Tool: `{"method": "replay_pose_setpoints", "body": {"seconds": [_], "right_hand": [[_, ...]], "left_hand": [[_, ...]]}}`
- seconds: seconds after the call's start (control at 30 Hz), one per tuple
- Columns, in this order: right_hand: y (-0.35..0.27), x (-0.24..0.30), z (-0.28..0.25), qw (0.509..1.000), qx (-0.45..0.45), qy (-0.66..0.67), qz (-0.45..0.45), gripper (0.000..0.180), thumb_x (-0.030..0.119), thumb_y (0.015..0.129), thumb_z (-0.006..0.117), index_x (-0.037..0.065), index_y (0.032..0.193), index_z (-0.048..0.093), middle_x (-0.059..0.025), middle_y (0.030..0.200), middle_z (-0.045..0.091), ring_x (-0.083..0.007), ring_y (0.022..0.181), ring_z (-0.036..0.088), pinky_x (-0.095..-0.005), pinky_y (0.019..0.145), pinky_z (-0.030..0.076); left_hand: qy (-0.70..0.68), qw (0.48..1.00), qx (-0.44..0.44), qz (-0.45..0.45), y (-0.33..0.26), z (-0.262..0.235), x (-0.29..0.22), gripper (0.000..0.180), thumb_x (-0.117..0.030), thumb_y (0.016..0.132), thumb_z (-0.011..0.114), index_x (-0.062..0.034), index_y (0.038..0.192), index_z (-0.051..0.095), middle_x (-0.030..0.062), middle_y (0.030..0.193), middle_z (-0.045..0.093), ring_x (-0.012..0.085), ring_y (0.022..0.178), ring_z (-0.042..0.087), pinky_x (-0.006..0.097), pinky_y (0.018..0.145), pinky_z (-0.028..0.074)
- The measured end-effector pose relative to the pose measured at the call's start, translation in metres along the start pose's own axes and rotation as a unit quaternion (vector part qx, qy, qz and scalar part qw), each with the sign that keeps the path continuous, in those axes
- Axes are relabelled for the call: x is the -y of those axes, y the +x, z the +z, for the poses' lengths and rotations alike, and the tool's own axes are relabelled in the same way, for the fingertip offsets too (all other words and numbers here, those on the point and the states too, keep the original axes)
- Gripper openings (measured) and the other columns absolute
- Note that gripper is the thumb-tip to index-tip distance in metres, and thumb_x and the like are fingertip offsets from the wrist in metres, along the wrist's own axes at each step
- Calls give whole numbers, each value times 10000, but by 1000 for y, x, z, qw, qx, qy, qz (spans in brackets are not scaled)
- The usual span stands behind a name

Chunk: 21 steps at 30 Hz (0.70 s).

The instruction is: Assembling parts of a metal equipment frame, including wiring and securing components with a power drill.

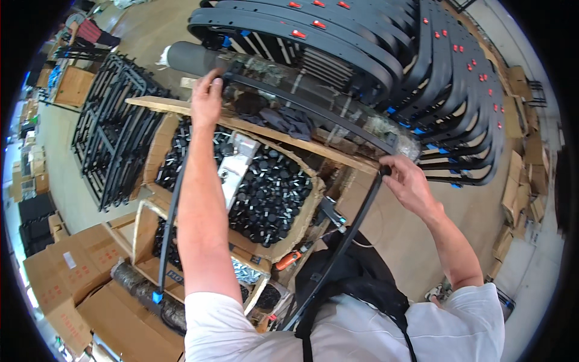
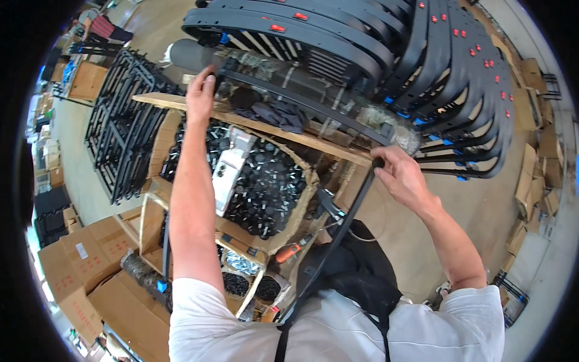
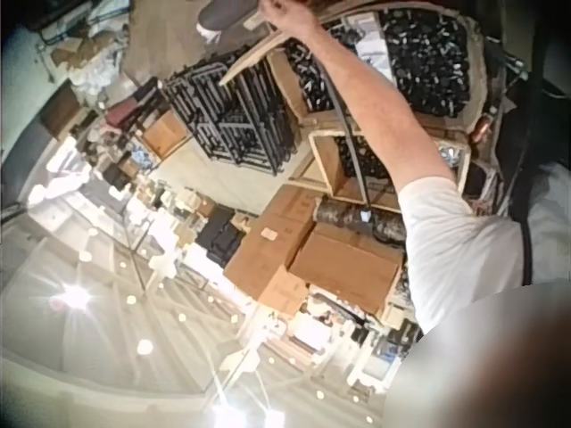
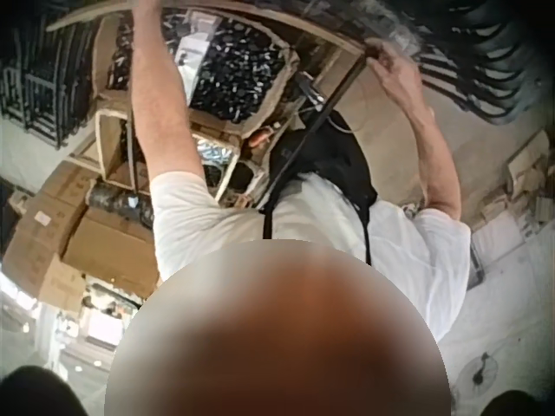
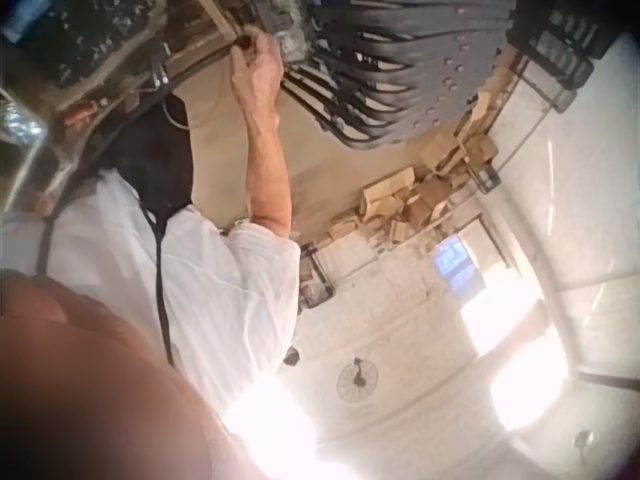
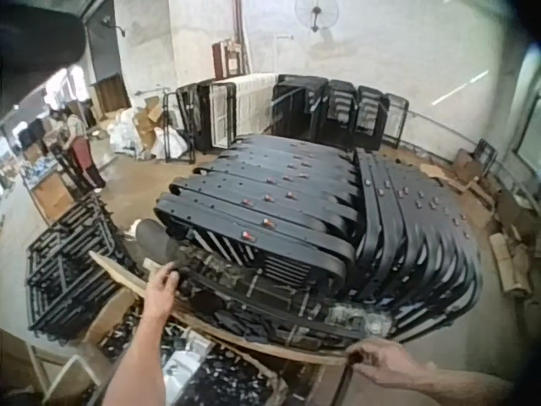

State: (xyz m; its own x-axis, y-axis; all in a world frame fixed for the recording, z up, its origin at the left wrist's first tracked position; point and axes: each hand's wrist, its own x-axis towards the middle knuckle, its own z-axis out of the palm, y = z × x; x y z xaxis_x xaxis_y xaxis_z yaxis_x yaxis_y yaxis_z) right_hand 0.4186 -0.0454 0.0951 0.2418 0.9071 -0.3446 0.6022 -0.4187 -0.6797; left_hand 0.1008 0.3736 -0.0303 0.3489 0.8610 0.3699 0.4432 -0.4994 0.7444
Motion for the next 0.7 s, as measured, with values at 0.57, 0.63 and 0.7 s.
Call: {"method": "replay_pose_setpoints", "body": {"seconds": [0.57,0.63,0.7], "right_hand": [[3,-22,-8,984,-89,-127,-83,332,3,894,694,53,1221,662,-126,1212,627,-287,894,667,-384,821,580],[5,-22,-8,974,-90,-173,-113,320,0,897,685,53,1213,660,-136,1247,612,-324,930,682,-410,852,579],[2,-17,-14,978,-82,-172,-88,314,2,900,681,52,1210,659,-139,1245,609,-335,950,684,-417,858,577]], "left_hand": [[-135,986,28,-94,1,0,-1,278,-213,1075,607,-87,1290,730,53,1322,679,148,1195,603,309,1036,462],[-191,974,2,-124,-1,0,3,301,-289,1046,639,-155,1299,730,128,1293,701,241,1168,650,358,1054,492],[-172,972,26,-156,2,8,-17,299,-277,1051,628,-154,1305,726,126,1302,696,243,1173,649,358,1060,490]]}}
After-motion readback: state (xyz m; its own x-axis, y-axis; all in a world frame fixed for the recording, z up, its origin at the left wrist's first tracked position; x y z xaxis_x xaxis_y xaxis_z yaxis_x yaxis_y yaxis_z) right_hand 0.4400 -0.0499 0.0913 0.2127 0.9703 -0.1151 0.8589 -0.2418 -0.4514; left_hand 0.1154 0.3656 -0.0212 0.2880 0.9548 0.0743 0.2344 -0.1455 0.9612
